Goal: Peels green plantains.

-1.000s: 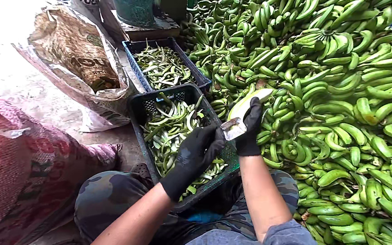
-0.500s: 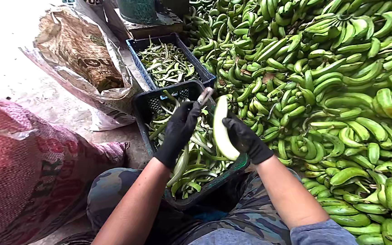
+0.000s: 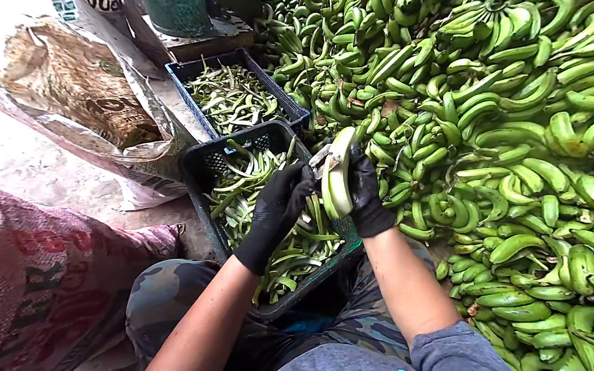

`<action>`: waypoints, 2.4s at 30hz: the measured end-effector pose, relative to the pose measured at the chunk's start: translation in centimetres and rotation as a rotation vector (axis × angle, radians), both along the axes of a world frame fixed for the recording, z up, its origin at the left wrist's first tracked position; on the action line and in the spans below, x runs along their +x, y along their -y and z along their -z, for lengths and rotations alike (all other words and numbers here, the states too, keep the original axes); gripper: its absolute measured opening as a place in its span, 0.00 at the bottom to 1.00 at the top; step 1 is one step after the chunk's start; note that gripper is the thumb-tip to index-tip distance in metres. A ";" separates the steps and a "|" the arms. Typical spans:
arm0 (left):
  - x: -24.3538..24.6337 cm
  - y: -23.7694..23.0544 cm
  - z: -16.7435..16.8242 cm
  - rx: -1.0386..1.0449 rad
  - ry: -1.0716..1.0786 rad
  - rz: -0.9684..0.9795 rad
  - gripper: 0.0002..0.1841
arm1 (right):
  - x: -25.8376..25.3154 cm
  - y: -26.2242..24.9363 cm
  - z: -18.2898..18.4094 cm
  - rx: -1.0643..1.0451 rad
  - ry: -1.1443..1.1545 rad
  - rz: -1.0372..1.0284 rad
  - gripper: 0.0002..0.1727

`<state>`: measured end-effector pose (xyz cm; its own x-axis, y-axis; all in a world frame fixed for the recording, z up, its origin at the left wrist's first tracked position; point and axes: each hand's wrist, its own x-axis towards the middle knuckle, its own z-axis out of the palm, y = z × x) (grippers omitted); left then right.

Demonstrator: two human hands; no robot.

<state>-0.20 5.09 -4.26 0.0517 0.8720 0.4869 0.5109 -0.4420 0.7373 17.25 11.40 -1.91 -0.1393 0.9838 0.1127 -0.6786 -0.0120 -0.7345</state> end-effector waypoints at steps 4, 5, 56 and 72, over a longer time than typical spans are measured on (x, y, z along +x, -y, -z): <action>-0.8 0.5 0.7 0.054 -0.189 -0.046 0.29 | 0.6 0.5 0.9 -0.047 0.376 0.026 0.25; -0.8 0.3 1.0 0.057 -0.215 -0.059 0.29 | 0.7 0.6 1.3 -0.045 0.472 0.029 0.25; 0.4 0.8 2.9 -0.204 -0.146 0.039 0.23 | 1.9 1.5 2.5 -0.218 0.428 -0.140 0.18; 1.3 3.4 3.0 -0.035 -0.185 0.277 0.28 | 3.9 0.2 2.1 -0.444 0.143 -0.304 0.28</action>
